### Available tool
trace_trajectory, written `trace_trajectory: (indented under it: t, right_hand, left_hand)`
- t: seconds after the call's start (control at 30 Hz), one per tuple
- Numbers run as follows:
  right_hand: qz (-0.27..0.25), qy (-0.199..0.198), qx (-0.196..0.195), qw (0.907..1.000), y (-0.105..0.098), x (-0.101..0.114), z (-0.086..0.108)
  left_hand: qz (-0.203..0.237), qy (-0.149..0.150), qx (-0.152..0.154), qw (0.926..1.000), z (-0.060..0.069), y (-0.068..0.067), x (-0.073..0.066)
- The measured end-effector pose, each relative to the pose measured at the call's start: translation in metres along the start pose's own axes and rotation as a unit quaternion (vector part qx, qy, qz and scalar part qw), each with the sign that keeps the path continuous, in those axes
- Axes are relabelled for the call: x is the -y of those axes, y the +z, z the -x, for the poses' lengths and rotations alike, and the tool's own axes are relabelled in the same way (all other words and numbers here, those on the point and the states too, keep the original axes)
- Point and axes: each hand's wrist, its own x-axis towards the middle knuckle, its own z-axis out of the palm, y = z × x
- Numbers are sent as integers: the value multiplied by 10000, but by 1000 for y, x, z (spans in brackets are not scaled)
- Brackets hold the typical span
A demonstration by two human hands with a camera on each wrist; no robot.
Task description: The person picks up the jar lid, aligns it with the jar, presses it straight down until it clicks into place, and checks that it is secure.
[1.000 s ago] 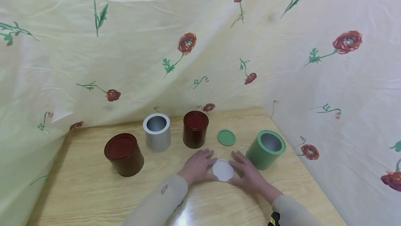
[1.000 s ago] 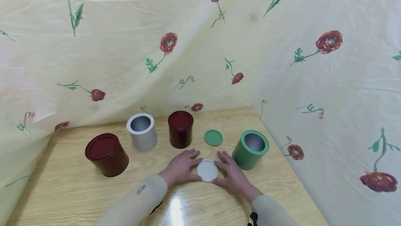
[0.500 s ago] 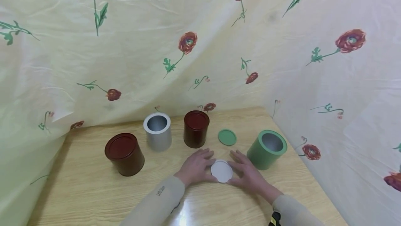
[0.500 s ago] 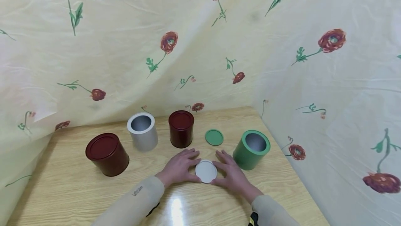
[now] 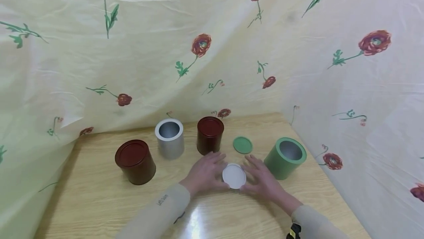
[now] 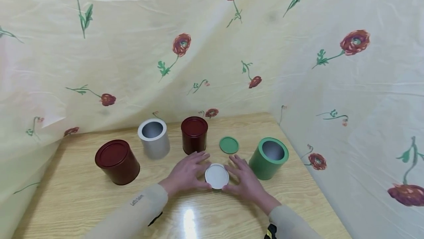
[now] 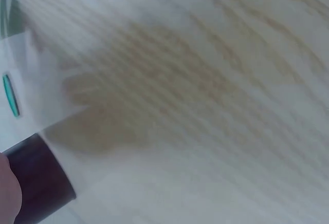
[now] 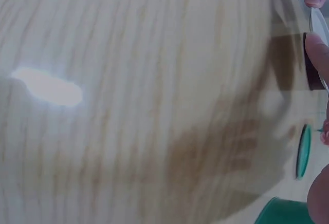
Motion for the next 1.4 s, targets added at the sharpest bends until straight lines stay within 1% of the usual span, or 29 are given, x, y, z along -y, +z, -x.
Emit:
trace_trajectory:
  t: [0.07,0.17,0.3,0.4,0.6,0.7,0.87,1.03,1.17,1.3,1.4]
  right_hand:
    - [132,-203,-114,9996,-2,3,-4]
    - [181,-333,-202,9991,-7,9,-10]
    - [64,-295,-181,9994,-15,15,-19]
    - [8,-287,-136,9995,-21,20,-26]
    - [-272,-337,-16,9991,-30,25,-43]
    - [-368,-441,-25,9983,-34,27,-51]
    - [-396,-562,-38,9976,-40,32,-62]
    - [-360,-674,-74,9970,-48,36,-74]
    - [-335,-647,9,9973,-53,40,-86]
    - [-290,-659,61,9974,-59,46,-99]
    - [-230,-747,26,9969,-62,52,-108]
  left_hand:
    - [-106,62,-116,9999,1,-6,2]
    - [-192,96,-221,9995,2,-15,5]
    - [-320,158,-341,9988,3,-31,7]
    - [-303,168,-403,9986,6,-44,8]
    - [-219,33,-441,9988,9,-67,13]
    - [-227,-63,-464,9986,10,-76,15]
    - [-161,-130,-514,9985,12,-91,16]
    - [78,-281,-581,9979,12,-103,19]
    - [199,-321,-745,9965,14,-112,24]
    - [132,-348,-848,9957,16,-126,27]
    - [-67,-413,-817,9958,18,-137,30]
